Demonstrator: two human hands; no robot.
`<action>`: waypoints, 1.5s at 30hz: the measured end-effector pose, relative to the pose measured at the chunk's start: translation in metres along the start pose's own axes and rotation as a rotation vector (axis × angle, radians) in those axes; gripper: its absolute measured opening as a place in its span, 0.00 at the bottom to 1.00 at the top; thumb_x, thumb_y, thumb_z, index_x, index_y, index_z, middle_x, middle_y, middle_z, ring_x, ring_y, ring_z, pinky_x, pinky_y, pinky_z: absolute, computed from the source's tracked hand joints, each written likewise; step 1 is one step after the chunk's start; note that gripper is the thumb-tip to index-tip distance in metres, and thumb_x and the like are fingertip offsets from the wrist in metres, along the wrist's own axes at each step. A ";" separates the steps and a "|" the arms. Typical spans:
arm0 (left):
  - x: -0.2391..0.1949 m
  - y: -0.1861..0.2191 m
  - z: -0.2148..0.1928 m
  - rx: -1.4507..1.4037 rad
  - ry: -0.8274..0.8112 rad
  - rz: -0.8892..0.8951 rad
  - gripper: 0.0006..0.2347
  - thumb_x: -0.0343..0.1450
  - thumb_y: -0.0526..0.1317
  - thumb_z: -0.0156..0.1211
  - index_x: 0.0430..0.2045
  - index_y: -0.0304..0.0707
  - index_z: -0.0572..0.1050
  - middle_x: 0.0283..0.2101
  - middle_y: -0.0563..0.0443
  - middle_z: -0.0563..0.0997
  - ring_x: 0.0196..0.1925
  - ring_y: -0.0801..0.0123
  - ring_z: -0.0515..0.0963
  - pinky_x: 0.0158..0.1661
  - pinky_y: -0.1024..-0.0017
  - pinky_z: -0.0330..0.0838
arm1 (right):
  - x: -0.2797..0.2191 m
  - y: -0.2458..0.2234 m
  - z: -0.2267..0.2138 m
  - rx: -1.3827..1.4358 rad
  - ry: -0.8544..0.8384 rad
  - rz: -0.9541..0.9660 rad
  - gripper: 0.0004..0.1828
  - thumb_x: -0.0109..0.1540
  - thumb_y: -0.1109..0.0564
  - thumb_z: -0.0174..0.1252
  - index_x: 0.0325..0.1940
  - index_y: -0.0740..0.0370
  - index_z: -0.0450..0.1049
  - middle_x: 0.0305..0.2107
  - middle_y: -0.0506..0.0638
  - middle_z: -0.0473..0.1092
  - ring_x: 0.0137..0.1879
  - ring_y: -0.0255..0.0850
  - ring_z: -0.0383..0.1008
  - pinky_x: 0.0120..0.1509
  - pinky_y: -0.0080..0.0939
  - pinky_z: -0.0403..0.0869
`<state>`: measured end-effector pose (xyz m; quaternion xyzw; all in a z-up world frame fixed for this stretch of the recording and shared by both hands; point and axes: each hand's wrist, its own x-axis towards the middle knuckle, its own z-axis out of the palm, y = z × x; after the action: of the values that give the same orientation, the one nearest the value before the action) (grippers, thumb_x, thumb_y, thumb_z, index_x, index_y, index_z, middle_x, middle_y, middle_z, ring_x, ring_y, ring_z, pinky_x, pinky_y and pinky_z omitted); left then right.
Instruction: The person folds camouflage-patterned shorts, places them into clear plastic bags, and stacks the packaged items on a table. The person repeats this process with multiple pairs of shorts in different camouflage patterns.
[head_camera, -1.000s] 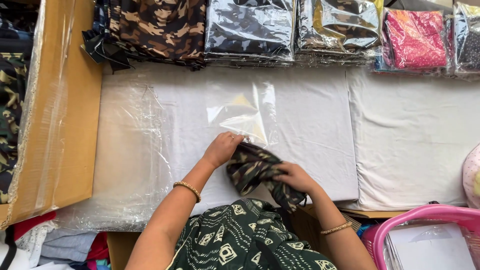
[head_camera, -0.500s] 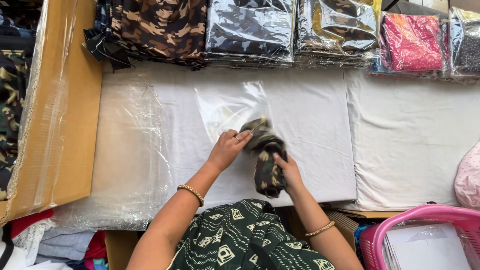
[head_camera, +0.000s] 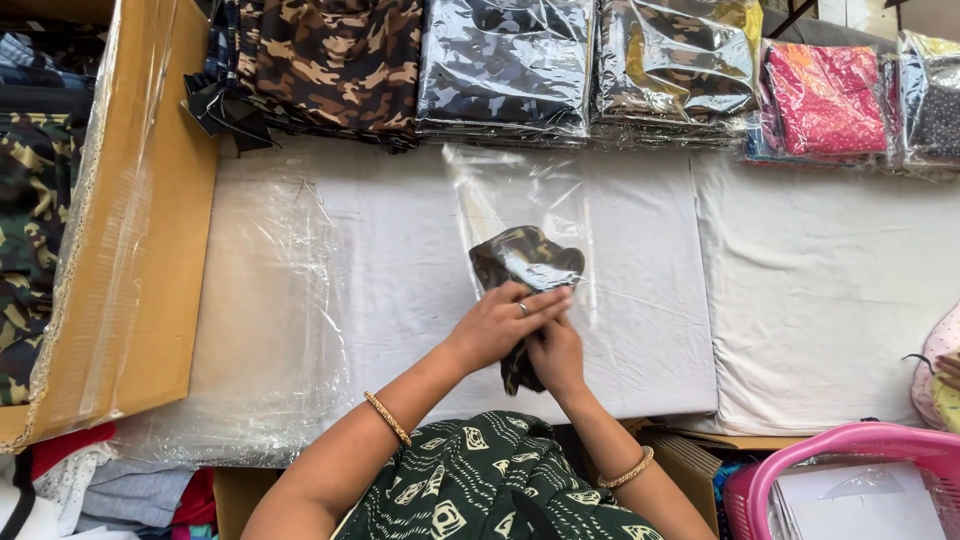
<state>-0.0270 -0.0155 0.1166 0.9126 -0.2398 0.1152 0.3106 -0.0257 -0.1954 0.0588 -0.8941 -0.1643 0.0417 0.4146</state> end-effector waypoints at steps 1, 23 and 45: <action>0.003 0.003 -0.004 -0.001 0.003 -0.006 0.30 0.67 0.29 0.58 0.67 0.57 0.69 0.70 0.75 0.67 0.41 0.66 0.69 0.48 0.73 0.74 | 0.002 0.005 -0.001 -0.001 -0.006 -0.002 0.15 0.57 0.61 0.60 0.47 0.66 0.76 0.50 0.66 0.73 0.44 0.62 0.76 0.46 0.53 0.75; -0.027 0.011 0.016 -0.088 -0.054 -0.006 0.29 0.64 0.31 0.58 0.64 0.49 0.71 0.70 0.69 0.68 0.42 0.64 0.70 0.52 0.69 0.74 | 0.029 0.039 0.027 -0.138 -0.211 -0.026 0.18 0.61 0.54 0.58 0.55 0.56 0.75 0.45 0.59 0.76 0.49 0.59 0.77 0.50 0.53 0.74; -0.059 0.000 0.036 0.063 -0.104 -0.025 0.24 0.69 0.32 0.54 0.64 0.46 0.72 0.73 0.65 0.63 0.46 0.66 0.70 0.47 0.70 0.69 | 0.027 0.032 0.024 -0.438 0.058 -0.011 0.29 0.62 0.54 0.56 0.68 0.60 0.70 0.62 0.75 0.58 0.59 0.69 0.65 0.53 0.56 0.70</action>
<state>-0.0752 -0.0163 0.0673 0.9296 -0.2405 0.0710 0.2702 0.0026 -0.1879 0.0207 -0.9628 -0.1622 -0.0228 0.2151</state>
